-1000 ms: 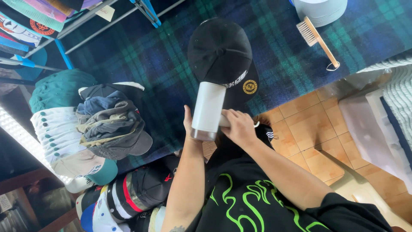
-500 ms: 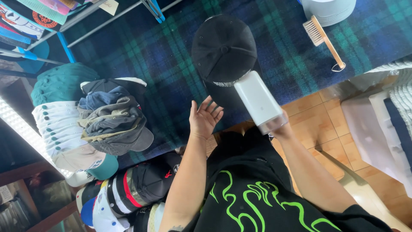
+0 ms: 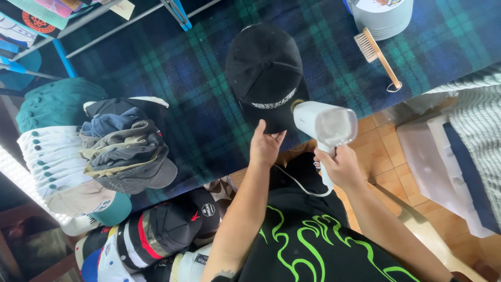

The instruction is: Cleaning a baseball cap by brushing it with a small brush and using a hair dryer to remove dust or lint.

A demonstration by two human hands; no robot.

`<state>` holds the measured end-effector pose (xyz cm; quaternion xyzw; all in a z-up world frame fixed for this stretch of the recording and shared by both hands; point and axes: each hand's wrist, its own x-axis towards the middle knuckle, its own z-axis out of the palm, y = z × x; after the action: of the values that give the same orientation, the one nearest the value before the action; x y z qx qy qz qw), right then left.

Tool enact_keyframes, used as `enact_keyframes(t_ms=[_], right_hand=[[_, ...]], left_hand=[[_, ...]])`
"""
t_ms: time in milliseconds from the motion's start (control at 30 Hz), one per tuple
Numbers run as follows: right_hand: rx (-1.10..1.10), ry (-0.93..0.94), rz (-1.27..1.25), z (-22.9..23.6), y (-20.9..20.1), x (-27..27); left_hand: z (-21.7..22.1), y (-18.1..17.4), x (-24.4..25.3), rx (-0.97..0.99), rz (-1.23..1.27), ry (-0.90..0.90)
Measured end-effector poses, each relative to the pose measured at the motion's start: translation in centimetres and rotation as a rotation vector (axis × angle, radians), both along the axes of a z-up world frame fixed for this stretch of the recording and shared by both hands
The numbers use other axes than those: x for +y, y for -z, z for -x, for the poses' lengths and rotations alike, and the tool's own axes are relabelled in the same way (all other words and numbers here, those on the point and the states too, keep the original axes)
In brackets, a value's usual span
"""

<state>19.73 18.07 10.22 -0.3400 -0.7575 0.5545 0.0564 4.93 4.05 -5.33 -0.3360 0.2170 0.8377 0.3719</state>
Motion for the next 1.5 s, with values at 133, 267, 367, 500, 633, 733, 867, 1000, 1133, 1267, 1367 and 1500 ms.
enact_keyframes(t_ms=[133, 267, 367, 500, 633, 733, 867, 1000, 1133, 1267, 1367, 1500], right_hand=[[-0.046, 0.027, -0.043, 2.4, 0.0, 0.9], [-0.027, 0.048, -0.054, 5.1, 0.5, 3.0], [0.032, 0.102, 0.064, 7.6, -3.0, 4.0], [0.020, 0.108, 0.090, 6.7, -2.3, 4.1], [-0.023, 0.082, 0.078, 6.0, -2.4, 3.2], [-0.021, 0.088, 0.046, 7.3, -2.3, 3.9], [0.010, 0.114, 0.044, 9.8, -2.9, 5.8], [-0.009, 0.107, 0.035, 8.8, -2.7, 6.1], [-0.035, 0.050, 0.017, 5.8, -1.4, 4.3], [-0.109, -0.008, -0.057, 4.2, -0.6, 3.1], [-0.075, 0.072, 0.007, 5.9, -2.2, 2.8], [-0.128, 0.028, -0.022, 5.2, -1.6, 3.5]], left_hand=[[0.0, -2.9, 1.2, 0.016, -0.001, -0.032], [0.0, -4.9, 1.3, 0.047, 0.035, -0.050], [-0.1, -4.9, 1.6, 0.027, 0.037, -0.046], [-0.2, -4.7, 1.5, 0.033, 0.038, -0.042], [0.0, -4.3, 1.5, 0.077, 0.040, -0.028], [-0.1, -4.2, 1.2, 0.096, 0.039, -0.014], [0.1, -4.4, 0.9, 0.131, 0.034, 0.021], [0.2, -4.0, 0.8, 0.142, 0.018, 0.026], [0.4, -5.2, 0.5, 0.165, -0.014, 0.037], [0.4, -6.3, 0.4, 0.171, -0.035, 0.035], [0.4, -5.2, 0.2, 0.164, -0.037, 0.034], [0.6, -5.1, 0.1, 0.160, -0.042, 0.034]])
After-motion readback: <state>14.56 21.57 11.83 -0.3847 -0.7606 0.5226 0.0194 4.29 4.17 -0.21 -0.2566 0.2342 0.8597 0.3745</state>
